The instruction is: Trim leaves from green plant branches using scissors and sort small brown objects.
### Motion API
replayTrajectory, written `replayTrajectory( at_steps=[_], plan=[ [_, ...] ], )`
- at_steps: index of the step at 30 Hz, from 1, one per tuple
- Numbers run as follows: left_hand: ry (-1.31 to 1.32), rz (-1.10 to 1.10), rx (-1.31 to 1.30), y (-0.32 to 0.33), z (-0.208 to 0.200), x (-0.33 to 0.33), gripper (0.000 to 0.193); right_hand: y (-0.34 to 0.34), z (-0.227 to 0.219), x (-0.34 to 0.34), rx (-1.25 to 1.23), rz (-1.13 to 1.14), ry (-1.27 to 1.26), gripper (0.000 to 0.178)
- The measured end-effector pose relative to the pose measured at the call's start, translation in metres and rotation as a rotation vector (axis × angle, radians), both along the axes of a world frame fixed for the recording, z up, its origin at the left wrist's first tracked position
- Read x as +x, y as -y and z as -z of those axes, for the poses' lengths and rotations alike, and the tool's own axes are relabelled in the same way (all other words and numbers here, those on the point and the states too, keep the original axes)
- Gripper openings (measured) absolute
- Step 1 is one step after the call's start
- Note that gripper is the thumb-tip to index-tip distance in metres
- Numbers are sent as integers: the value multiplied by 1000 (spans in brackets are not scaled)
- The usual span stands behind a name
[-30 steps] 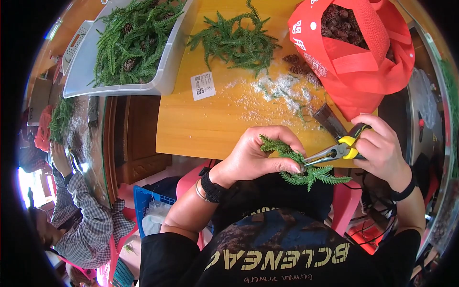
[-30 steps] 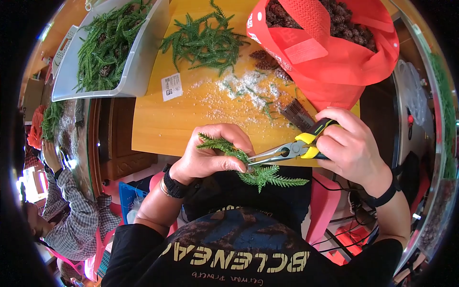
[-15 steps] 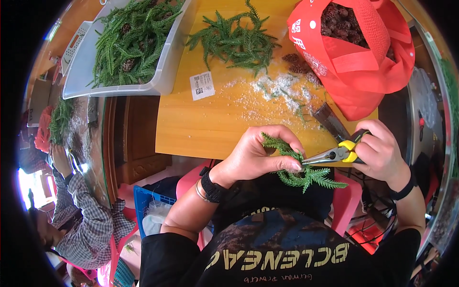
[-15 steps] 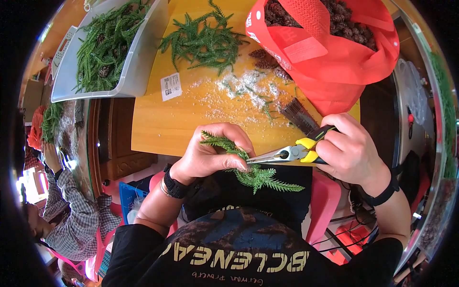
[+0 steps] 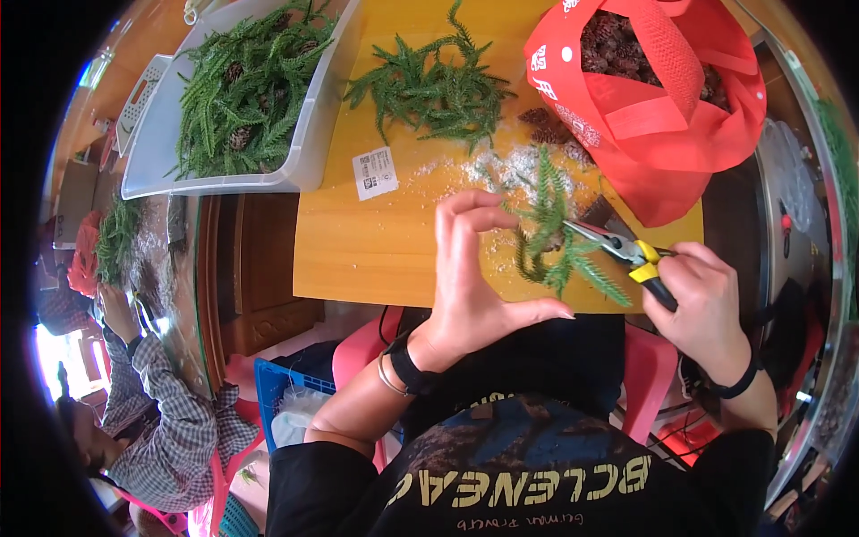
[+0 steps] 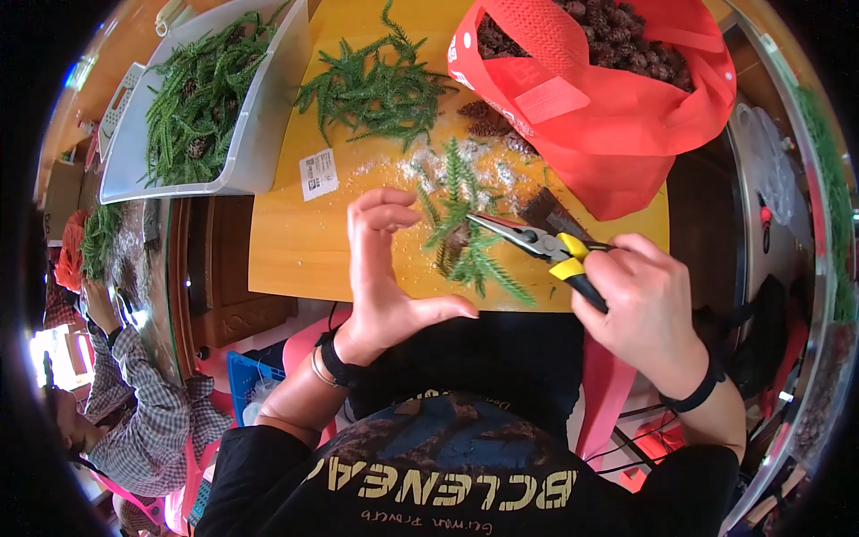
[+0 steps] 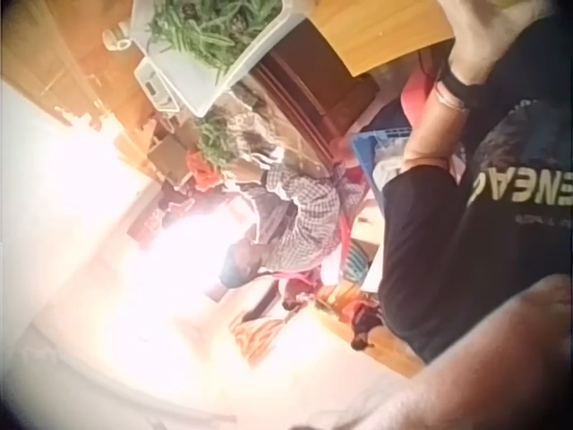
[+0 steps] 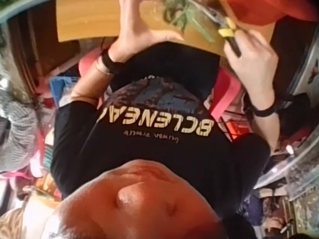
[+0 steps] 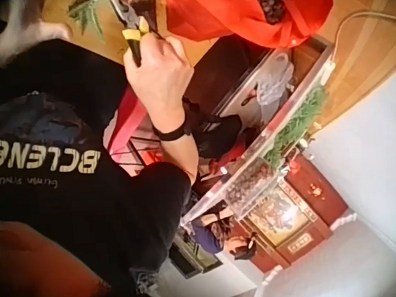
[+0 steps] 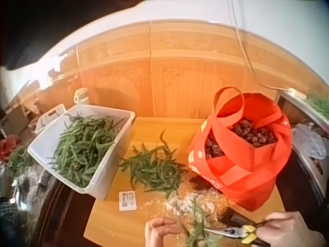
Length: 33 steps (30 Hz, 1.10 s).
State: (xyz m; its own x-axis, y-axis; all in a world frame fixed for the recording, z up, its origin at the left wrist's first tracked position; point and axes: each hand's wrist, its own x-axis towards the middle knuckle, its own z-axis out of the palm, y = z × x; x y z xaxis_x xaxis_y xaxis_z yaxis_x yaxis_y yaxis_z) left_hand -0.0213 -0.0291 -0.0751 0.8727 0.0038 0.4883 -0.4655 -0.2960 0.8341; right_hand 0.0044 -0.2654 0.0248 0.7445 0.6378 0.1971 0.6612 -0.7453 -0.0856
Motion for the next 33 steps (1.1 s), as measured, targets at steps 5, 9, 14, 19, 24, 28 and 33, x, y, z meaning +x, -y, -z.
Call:
replayTrajectory(
  at_steps=[5, 9, 14, 19, 24, 28, 33],
  plan=[
    [-74, 16, -62, 11, -1, -1, 63, -23, 2, -13, 45, 56, -67, 18],
    [-192, 25, -175, 5, 0, -2, 42, -25, 7, -12, 189, 39, -153, 18],
    [-442, 205, -800, 10, 2, -4, 31, -19, 7, -12, 348, 29, -315, 23],
    [-466, 365, -826, 5, 3, -4, 30, -18, 6, -15, 364, 142, -530, 16],
    [-437, 310, -834, 8, 5, -5, 31, -19, 5, -15, 351, 159, -587, 21],
    [-473, 318, -914, 6, 3, -4, 32, -18, 10, -16, 372, 128, -487, 20],
    [-515, 354, -916, 6, -1, -4, 30, -19, 10, -16, 326, 121, -386, 20]
  ],
)
